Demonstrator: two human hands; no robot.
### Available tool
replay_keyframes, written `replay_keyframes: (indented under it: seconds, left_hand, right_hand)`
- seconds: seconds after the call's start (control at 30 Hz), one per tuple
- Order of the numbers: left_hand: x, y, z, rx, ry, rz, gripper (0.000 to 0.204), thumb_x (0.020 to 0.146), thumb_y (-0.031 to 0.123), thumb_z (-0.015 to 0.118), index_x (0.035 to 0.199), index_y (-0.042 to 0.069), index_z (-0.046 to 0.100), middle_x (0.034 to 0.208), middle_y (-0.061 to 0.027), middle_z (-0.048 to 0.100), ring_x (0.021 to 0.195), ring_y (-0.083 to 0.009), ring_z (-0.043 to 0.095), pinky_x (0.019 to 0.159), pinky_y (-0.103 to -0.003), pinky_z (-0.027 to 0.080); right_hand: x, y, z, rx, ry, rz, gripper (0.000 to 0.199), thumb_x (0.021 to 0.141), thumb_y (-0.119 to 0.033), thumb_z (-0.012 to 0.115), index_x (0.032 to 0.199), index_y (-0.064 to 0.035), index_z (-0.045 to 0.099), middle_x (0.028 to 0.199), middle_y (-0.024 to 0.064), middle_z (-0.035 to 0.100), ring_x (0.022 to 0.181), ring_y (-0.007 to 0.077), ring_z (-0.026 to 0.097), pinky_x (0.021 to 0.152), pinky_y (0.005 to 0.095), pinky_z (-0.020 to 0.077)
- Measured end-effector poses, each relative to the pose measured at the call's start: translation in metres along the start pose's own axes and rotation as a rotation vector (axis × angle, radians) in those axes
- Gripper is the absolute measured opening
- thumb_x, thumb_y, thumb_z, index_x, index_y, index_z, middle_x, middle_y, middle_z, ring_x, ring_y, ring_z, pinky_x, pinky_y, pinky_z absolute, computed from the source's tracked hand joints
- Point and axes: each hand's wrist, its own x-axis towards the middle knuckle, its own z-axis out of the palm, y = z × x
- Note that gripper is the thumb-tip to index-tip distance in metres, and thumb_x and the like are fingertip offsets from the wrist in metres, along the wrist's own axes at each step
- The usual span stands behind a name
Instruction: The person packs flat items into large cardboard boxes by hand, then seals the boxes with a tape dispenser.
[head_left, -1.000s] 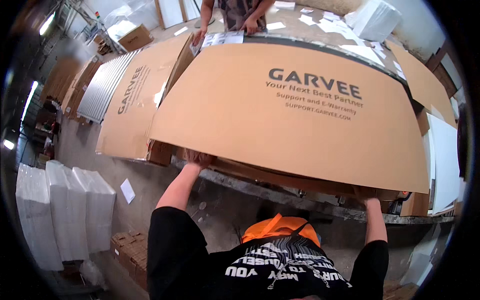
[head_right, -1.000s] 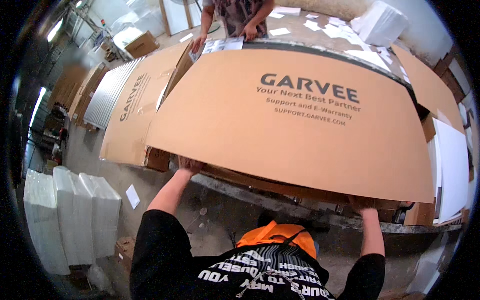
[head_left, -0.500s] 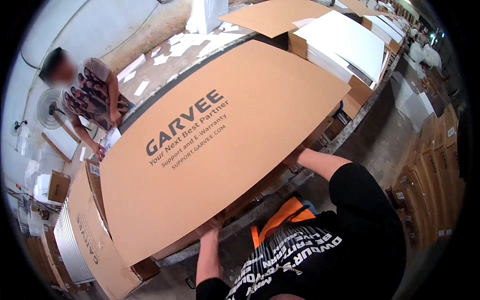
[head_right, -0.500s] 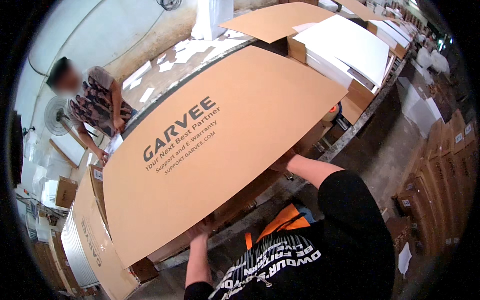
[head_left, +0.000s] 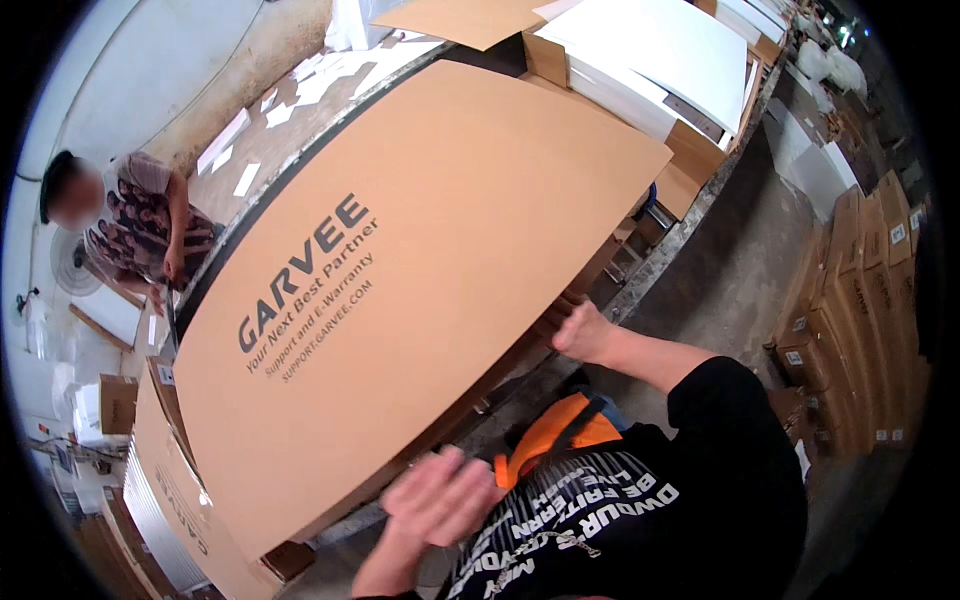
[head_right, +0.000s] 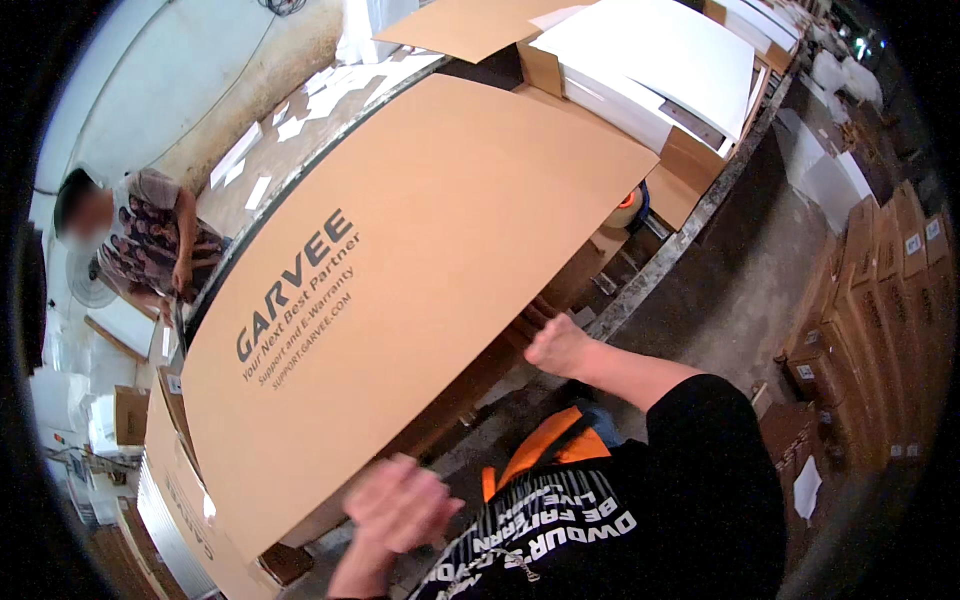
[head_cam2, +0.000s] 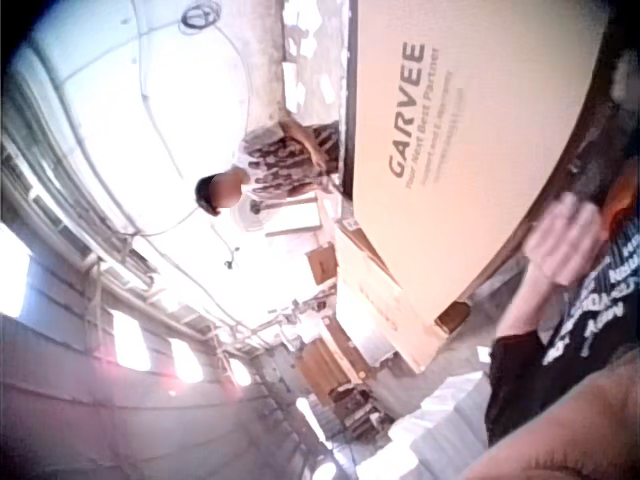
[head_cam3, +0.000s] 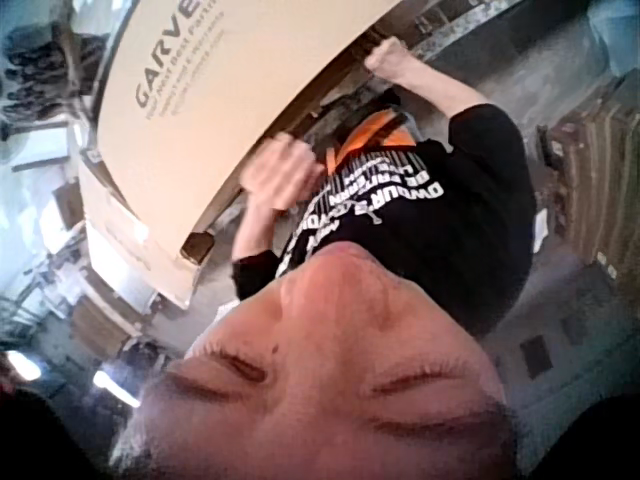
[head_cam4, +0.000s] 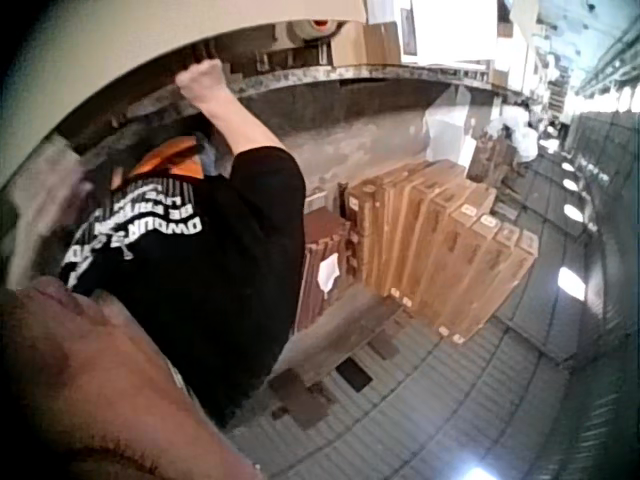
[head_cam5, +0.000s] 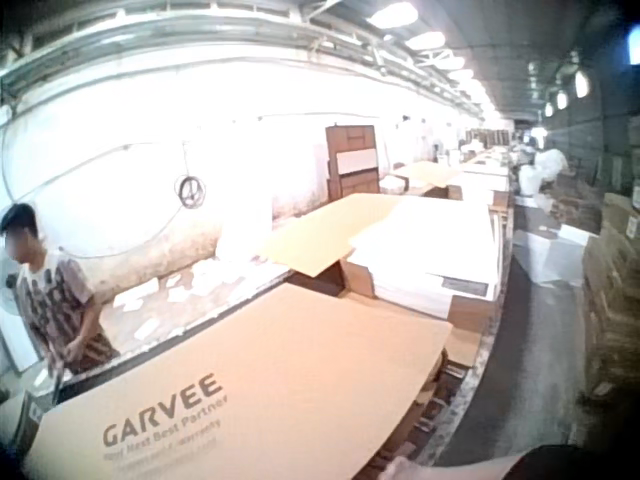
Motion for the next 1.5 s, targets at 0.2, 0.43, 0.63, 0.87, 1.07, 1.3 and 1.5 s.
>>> replay_keyframes:
  seconds: [0.2,0.43,0.63,0.87,1.07,1.3,1.5]
  left_hand:
    - [0.072,-0.065,0.092,0.161,-0.890,-0.402,0.107,0.071,0.054,0.073,0.147,-0.005,0.024,0.151,-0.0353,0.017,0.135,-0.0625,0.013,0.109,-0.070,0.013]
    - [0.054,-0.067,0.123,0.118,-1.054,-0.373,0.108,0.064,0.048,0.076,0.146,-0.003,0.027,0.151,-0.0356,0.016,0.134,-0.0650,0.010,0.106,-0.074,0.010]
    - [0.044,-0.062,0.139,0.099,-0.947,-0.421,0.100,0.062,0.044,0.074,0.140,-0.004,0.035,0.149,-0.0366,0.020,0.133,-0.0660,0.012,0.105,-0.076,0.011]
    - [0.040,-0.064,0.132,0.073,-0.866,-0.433,0.100,0.059,0.039,0.076,0.141,0.000,0.033,0.149,-0.0359,0.017,0.133,-0.0673,0.008,0.103,-0.079,0.009]
    - [0.043,-0.072,0.138,0.039,-0.851,-0.400,0.097,0.062,0.041,0.074,0.139,-0.001,0.035,0.150,-0.0352,0.018,0.133,-0.0674,0.007,0.104,-0.078,0.006]
    - [0.039,-0.071,0.134,0.084,-0.820,-0.381,0.094,0.063,0.042,0.073,0.139,-0.003,0.040,0.151,-0.0274,0.026,0.134,-0.0654,0.010,0.103,-0.078,0.005]
    - [0.039,-0.068,0.131,0.098,-0.799,-0.353,0.099,0.065,0.041,0.074,0.147,0.004,0.032,0.155,-0.0130,0.027,0.136,-0.0616,0.012,0.104,-0.077,0.007]
  right_hand:
    - [0.028,-0.013,-0.038,0.108,0.019,0.096,0.007,0.068,-0.015,0.060,0.065,-0.0087,0.062,0.071,0.0112,0.067,0.070,0.0215,0.067,0.057,0.0342,0.0514]
    - [-0.015,0.001,-0.090,0.180,0.461,0.262,0.017,0.083,-0.018,0.067,0.090,-0.0019,0.066,0.094,0.0079,0.068,0.096,0.0323,0.068,0.088,0.0489,0.0528]
    - [0.042,0.087,-0.026,0.284,0.571,0.304,0.018,0.081,-0.022,0.060,0.078,-0.0037,0.062,0.087,0.0101,0.067,0.087,0.0279,0.068,0.081,0.0409,0.0546]
    - [-0.040,0.206,-0.011,0.351,0.641,1.540,0.058,0.076,-0.045,0.074,0.112,-0.0021,0.058,0.107,0.0158,0.061,0.108,0.0309,0.052,0.089,0.0409,0.0426]
    - [-0.095,0.276,0.076,0.510,0.281,1.842,0.065,0.063,-0.024,0.073,0.122,-0.0026,0.055,0.114,0.0240,0.061,0.111,0.0391,0.055,0.102,0.0433,0.0381]
    - [-0.114,0.160,-0.106,1.490,1.132,1.712,0.066,0.070,0.002,0.058,0.135,-0.0090,0.048,0.116,0.0082,0.062,0.105,0.0218,0.063,0.090,0.0364,0.0535]
    - [0.033,0.114,-0.191,0.409,0.231,0.970,0.062,0.070,-0.017,0.065,0.131,-0.0156,0.057,0.123,0.0124,0.061,0.107,0.0277,0.063,0.093,0.0374,0.0493]
